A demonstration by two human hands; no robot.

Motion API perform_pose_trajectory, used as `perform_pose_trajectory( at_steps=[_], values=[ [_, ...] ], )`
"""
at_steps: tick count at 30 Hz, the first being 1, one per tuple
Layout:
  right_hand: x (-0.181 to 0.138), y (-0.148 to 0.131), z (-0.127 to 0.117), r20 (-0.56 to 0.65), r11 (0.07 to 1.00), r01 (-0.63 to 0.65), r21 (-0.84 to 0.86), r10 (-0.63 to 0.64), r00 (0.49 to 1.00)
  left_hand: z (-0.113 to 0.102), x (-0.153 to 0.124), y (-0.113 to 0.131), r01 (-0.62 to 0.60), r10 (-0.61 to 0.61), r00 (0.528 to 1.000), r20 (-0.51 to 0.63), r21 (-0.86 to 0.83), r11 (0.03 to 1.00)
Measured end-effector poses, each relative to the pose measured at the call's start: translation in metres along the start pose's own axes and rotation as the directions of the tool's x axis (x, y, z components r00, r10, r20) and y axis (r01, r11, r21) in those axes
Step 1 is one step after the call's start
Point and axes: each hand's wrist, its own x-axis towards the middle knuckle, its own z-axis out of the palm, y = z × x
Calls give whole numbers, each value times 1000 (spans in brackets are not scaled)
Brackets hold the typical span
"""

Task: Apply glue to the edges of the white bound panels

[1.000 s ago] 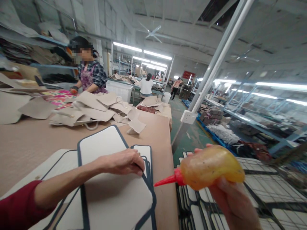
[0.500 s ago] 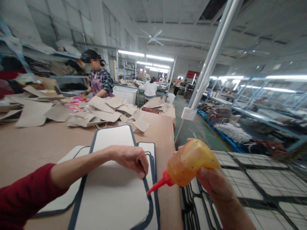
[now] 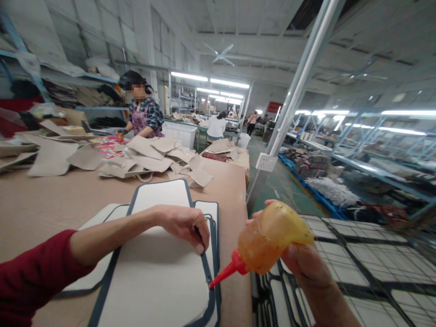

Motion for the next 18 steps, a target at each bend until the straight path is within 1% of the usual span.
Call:
perform_pose_trajectory(
  at_steps=[3,6,11,15,18],
  values=[
    [-1,2,-3,1,1000,-1,19,1,1000,-1,0,-3,2,-2,1000,-6,-15,1000],
    [-1,2,-4,34,999,-10,34,8,999,-1,-2,-5,-7,6,1000,-30,-27,1000],
    [-7,-6,3,-10,995,-99,21,99,995,-3,-7,-9,-17,16,998,-64,-14,1000],
    [-10,-7,1,-45,999,-48,-16,48,998,-8,-13,-11,-9,13,995,-98,42,999],
    [-12,-4,-5,-29,998,-3,-56,1,1000,-11,-17,-15,-4,12,990,-141,55,998]
  ],
)
